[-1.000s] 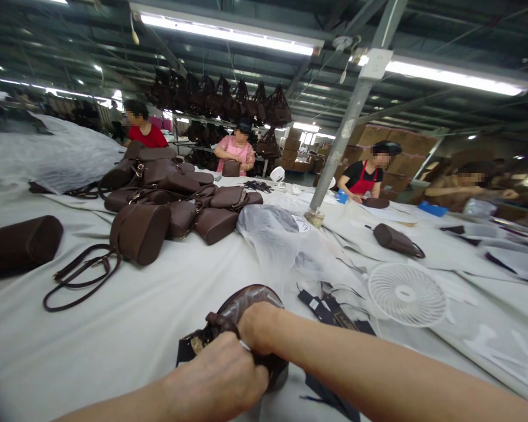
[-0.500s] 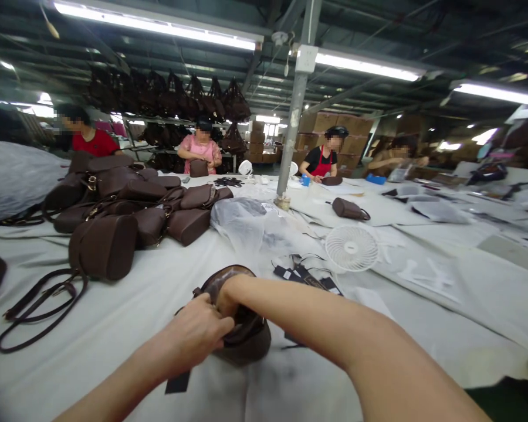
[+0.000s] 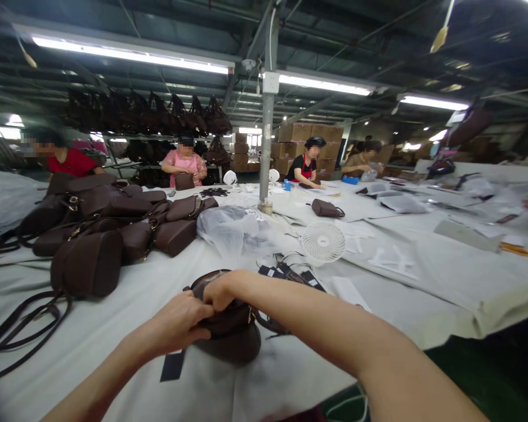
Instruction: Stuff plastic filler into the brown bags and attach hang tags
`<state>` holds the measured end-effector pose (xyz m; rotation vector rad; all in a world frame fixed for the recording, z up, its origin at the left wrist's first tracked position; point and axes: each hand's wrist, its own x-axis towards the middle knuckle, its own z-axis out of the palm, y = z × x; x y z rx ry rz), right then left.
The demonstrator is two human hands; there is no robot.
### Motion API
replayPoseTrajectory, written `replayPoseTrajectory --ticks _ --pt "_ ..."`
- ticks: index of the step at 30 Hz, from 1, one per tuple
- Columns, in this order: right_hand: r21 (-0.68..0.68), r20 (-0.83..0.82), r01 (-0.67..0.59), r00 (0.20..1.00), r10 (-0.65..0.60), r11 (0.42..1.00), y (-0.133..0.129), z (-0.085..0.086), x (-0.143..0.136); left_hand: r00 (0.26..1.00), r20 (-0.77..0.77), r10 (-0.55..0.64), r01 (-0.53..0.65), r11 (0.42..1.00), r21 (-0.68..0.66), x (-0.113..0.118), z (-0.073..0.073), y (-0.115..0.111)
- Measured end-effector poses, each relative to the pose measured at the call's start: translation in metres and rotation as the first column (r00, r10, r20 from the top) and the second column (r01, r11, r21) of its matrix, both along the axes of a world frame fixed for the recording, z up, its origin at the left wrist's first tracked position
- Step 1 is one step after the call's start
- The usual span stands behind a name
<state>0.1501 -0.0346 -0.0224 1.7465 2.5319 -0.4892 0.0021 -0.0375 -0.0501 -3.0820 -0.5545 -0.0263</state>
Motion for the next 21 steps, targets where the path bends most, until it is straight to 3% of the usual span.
replayPoseTrajectory --ticks 3,5,7,10,13,18,21 --pt "0.05 0.066 -0.005 0.998 0.001 0.999 -0.026 0.047 0.018 0.997 0.052 0.048 -0.047 0.999 -0.007 0.002 0.002 -0.002" --pt "0.148 0.142 0.133 0.978 -0.155 0.98 -0.051 0.06 0.033 0.991 0.128 0.049 -0.047 0.999 -0.013 0.007 0.001 -0.005" --pt "0.099 0.208 0.267 0.937 -0.282 0.959 -0.076 0.057 0.047 0.977 0.214 -0.003 0.004 1.0 -0.005 0.014 -0.001 -0.008" --pt "0.005 0.212 0.28 0.938 -0.275 0.96 -0.099 0.039 0.061 0.962 0.258 -0.095 0.098 0.995 0.001 0.022 -0.003 -0.009" --pt "0.189 0.133 0.202 0.964 -0.229 0.961 -0.101 0.032 0.066 0.962 0.229 -0.149 0.161 0.986 -0.035 0.028 -0.004 -0.008" --pt "0.526 0.106 -0.002 0.992 -0.064 0.851 -0.077 0.039 0.06 0.998 0.032 -0.053 0.059 0.975 -0.214 0.039 0.007 -0.006" --pt "0.618 0.184 -0.055 0.98 -0.076 0.785 -0.069 0.037 0.053 0.99 0.14 -0.012 0.051 0.96 -0.277 0.052 0.014 -0.009"
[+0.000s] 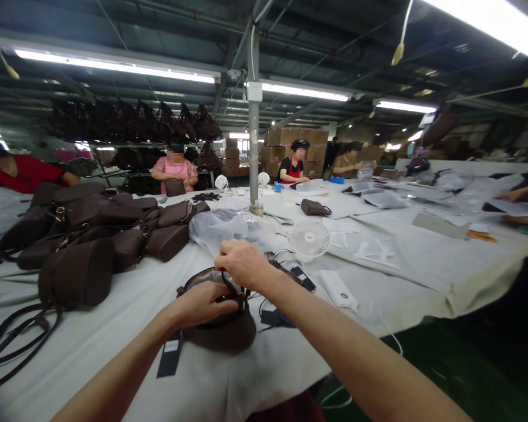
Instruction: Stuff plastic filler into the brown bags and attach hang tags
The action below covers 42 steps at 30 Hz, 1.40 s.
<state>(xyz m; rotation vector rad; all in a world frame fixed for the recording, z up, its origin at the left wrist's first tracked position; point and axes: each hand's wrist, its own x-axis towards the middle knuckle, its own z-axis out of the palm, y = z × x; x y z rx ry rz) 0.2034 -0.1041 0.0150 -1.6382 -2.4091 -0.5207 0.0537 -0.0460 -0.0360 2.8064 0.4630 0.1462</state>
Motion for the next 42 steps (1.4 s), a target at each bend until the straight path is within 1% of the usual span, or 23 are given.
replayPoseTrajectory --ticks 2,4,6,8,11,13,15,16,17,18,20,22,23,25,27,29,32,33,35,37,38,40,42 --pt "0.051 -0.017 0.127 0.992 -0.126 0.991 -0.001 -0.001 -0.002 0.985 0.121 0.121 -0.122 0.992 0.0 0.009 0.001 -0.002" --pt "0.064 -0.129 0.292 0.951 -0.282 0.954 -0.006 -0.002 0.002 0.947 0.192 0.258 -0.263 0.965 -0.002 0.015 -0.001 -0.003" --pt "-0.019 -0.307 0.365 0.884 -0.353 0.931 -0.013 -0.005 0.012 0.914 0.223 0.339 -0.356 0.933 0.039 0.016 -0.004 -0.002" --pt "-0.137 -0.478 0.312 0.811 -0.338 0.94 -0.02 -0.013 0.026 0.899 0.208 0.385 -0.415 0.901 0.126 0.012 -0.005 0.0" --pt "-0.212 -0.69 0.183 0.668 -0.279 0.96 -0.028 -0.031 0.041 0.872 0.154 0.464 -0.489 0.835 0.253 0.002 -0.005 0.004" --pt "-0.232 -0.844 0.064 0.482 -0.234 0.97 -0.029 -0.039 0.041 0.857 0.152 0.493 -0.515 0.799 0.311 -0.004 -0.005 0.007" --pt "-0.222 -0.94 -0.101 0.285 -0.186 0.97 -0.026 -0.04 0.032 0.845 0.19 0.5 -0.534 0.764 0.363 -0.009 -0.006 0.009" --pt "-0.203 -0.957 -0.17 0.241 -0.159 0.964 -0.023 -0.037 0.024 0.835 0.22 0.505 -0.55 0.744 0.379 -0.012 -0.008 0.011" --pt "-0.182 -0.96 -0.207 0.248 -0.128 0.961 -0.019 -0.034 0.016 0.815 0.26 0.517 -0.579 0.72 0.382 -0.014 -0.01 0.013" --pt "-0.164 -0.951 -0.217 0.294 -0.096 0.962 -0.014 -0.03 0.008 0.785 0.312 0.536 -0.62 0.695 0.364 -0.017 -0.012 0.016" --pt "-0.136 -0.901 -0.195 0.433 -0.039 0.971 -0.002 -0.026 -0.005 0.7 0.423 0.575 -0.7 0.67 0.248 -0.023 -0.019 0.021" --pt "-0.112 -0.841 -0.181 0.54 0.004 0.977 0.01 -0.03 -0.013 0.653 0.468 0.595 -0.694 0.718 0.057 -0.028 -0.025 0.027" --pt "-0.112 -0.828 -0.188 0.561 0.013 0.976 0.015 -0.035 -0.014 0.654 0.467 0.595 -0.657 0.753 -0.039 -0.029 -0.028 0.029" --pt "-0.13 -0.837 -0.202 0.547 0.002 0.971 0.021 -0.047 -0.014 0.67 0.453 0.588 -0.575 0.797 -0.184 -0.032 -0.033 0.03" --pt "-0.141 -0.856 -0.208 0.517 -0.013 0.968 0.021 -0.057 -0.01 0.665 0.468 0.582 -0.526 0.81 -0.26 -0.032 -0.035 0.03" --pt "-0.088 -0.864 -0.204 0.502 0.027 0.975 0.013 -0.064 -0.003 0.644 0.502 0.578 -0.49 0.815 -0.31 -0.031 -0.036 0.029" --pt "0.028 -0.842 -0.159 0.528 0.11 0.987 -0.007 -0.071 0.015 0.608 0.534 0.587 -0.458 0.809 -0.369 -0.03 -0.039 0.03" --pt "0.022 -0.84 -0.138 0.534 0.093 0.99 -0.014 -0.076 0.022 0.599 0.541 0.591 -0.453 0.806 -0.379 -0.029 -0.04 0.031" --pt "-0.082 -0.847 -0.116 0.532 -0.007 0.99 -0.024 -0.091 0.033 0.594 0.552 0.586 -0.438 0.81 -0.39 -0.028 -0.042 0.034" --pt "-0.166 -0.859 -0.121 0.506 -0.084 0.979 -0.028 -0.111 0.039 0.607 0.55 0.574 -0.425 0.819 -0.386 -0.028 -0.043 0.036" --pt "-0.164 -0.869 -0.124 0.488 -0.084 0.979 -0.027 -0.121 0.039 0.612 0.547 0.571 -0.435 0.821 -0.37 -0.028 -0.042 0.035" --pt "-0.092 -0.893 -0.099 0.448 -0.038 0.991 -0.023 -0.136 0.035 0.599 0.566 0.567 -0.515 0.814 -0.269 -0.028 -0.038 0.029" --pt "-0.013 -0.906 -0.02 0.424 -0.003 1.0 -0.018 -0.143 0.027 0.54 0.631 0.558 -0.651 0.752 -0.108 -0.029 -0.032 0.015"
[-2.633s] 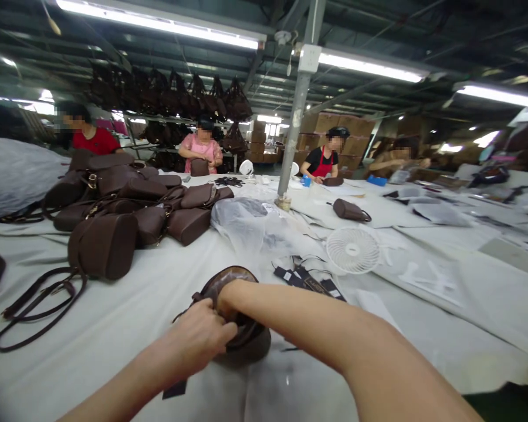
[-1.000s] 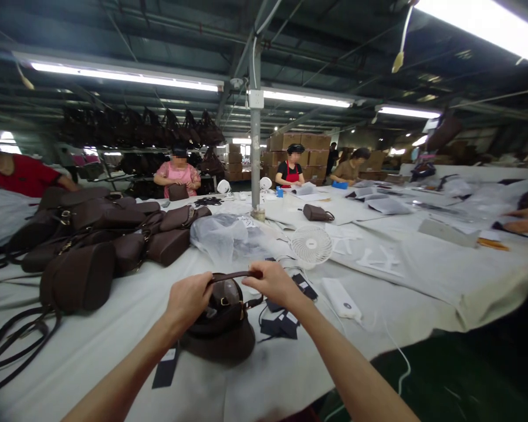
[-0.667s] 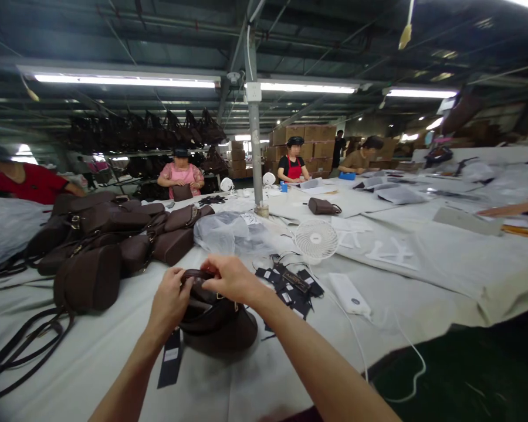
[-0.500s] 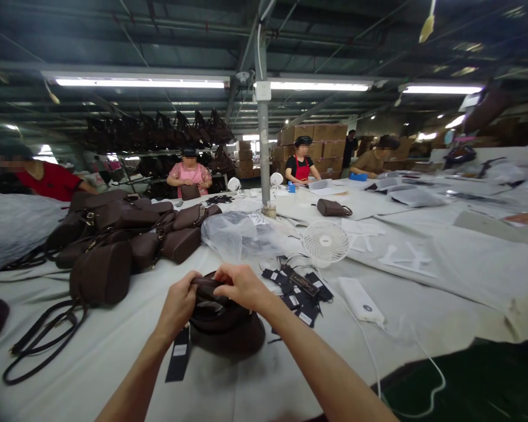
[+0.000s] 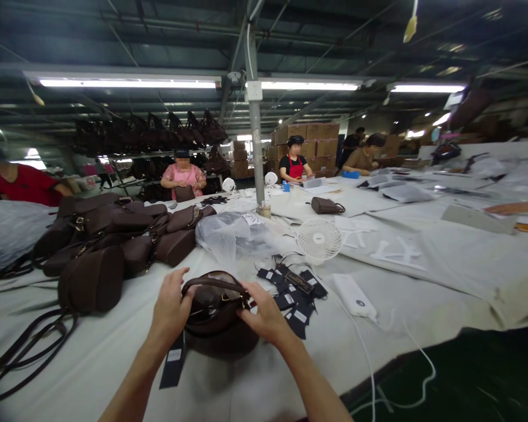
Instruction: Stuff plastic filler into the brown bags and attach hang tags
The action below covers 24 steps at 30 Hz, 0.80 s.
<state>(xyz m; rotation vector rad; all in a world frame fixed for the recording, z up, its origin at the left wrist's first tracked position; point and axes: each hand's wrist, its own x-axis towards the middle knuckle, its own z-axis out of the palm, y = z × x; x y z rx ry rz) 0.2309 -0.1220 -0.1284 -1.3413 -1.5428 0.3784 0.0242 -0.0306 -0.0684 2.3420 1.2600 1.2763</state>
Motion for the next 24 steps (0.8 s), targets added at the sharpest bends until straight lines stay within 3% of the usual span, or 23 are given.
replayPoseTrajectory --ticks 3,6,9,12,14,15,18,21,24 --pt "0.045 0.05 0.161 0.985 -0.163 0.986 0.002 -0.001 -0.01 0.992 0.0 0.13 -0.128 0.976 0.176 -0.001 0.004 -0.029" --pt "0.067 0.168 0.285 0.941 -0.293 0.956 0.0 -0.001 -0.016 0.997 0.051 0.05 -0.058 0.984 0.167 0.001 0.002 -0.051" --pt "0.086 0.219 0.374 0.897 -0.383 0.924 -0.004 0.0 -0.021 0.988 0.155 0.023 -0.031 0.998 0.051 0.004 0.0 -0.06" --pt "0.082 0.165 0.423 0.887 -0.431 0.902 -0.007 0.006 -0.024 0.967 0.187 -0.173 0.175 0.985 0.009 0.011 -0.001 -0.062" --pt "0.081 0.117 0.416 0.899 -0.423 0.906 -0.009 0.013 -0.026 0.932 0.023 -0.361 0.357 0.928 0.103 0.019 -0.004 -0.06" --pt "0.083 0.092 0.408 0.905 -0.415 0.909 -0.009 0.017 -0.027 0.912 -0.093 -0.399 0.409 0.901 0.147 0.023 -0.006 -0.058" --pt "0.095 -0.001 0.399 0.916 -0.4 0.912 -0.009 0.027 -0.031 0.887 -0.328 -0.325 0.398 0.899 0.185 0.037 -0.011 -0.048" --pt "0.102 -0.071 0.376 0.926 -0.37 0.921 -0.01 0.03 -0.038 0.891 -0.383 -0.246 0.325 0.933 0.157 0.047 -0.011 -0.041" --pt "0.128 -0.034 0.368 0.93 -0.367 0.921 -0.012 0.028 -0.045 0.863 -0.435 -0.258 0.341 0.932 0.123 0.052 -0.01 -0.041"
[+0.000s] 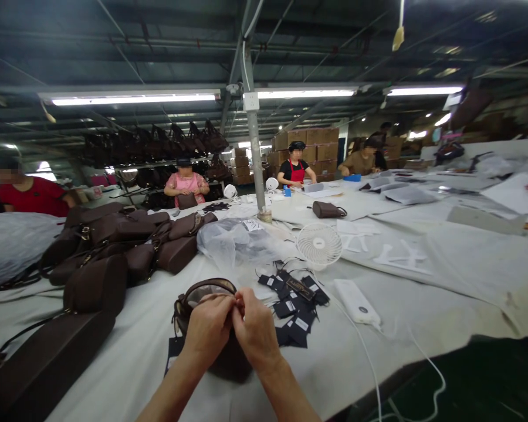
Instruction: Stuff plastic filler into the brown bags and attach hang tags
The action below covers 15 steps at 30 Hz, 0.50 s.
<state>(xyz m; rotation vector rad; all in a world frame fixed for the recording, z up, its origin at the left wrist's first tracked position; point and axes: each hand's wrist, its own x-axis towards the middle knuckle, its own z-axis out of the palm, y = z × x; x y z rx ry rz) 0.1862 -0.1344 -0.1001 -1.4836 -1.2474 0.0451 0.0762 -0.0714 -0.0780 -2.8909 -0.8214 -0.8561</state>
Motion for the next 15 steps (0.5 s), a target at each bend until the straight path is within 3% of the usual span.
replayPoseTrajectory --ticks 6,11,15 --pt "0.064 0.055 0.033 0.998 -0.037 0.997 -0.005 -0.011 -0.005 0.999 -0.018 0.049 -0.049 0.999 0.015 0.0 -0.006 -0.008" --pt "0.229 -0.13 0.031 0.991 -0.001 0.973 -0.014 -0.043 0.002 0.999 0.037 0.022 -0.023 0.999 0.028 -0.001 -0.006 -0.007" --pt "0.158 -0.166 -0.079 0.98 0.106 0.984 -0.006 -0.06 0.004 0.997 0.05 -0.054 0.055 0.998 -0.006 0.0 -0.003 -0.003"
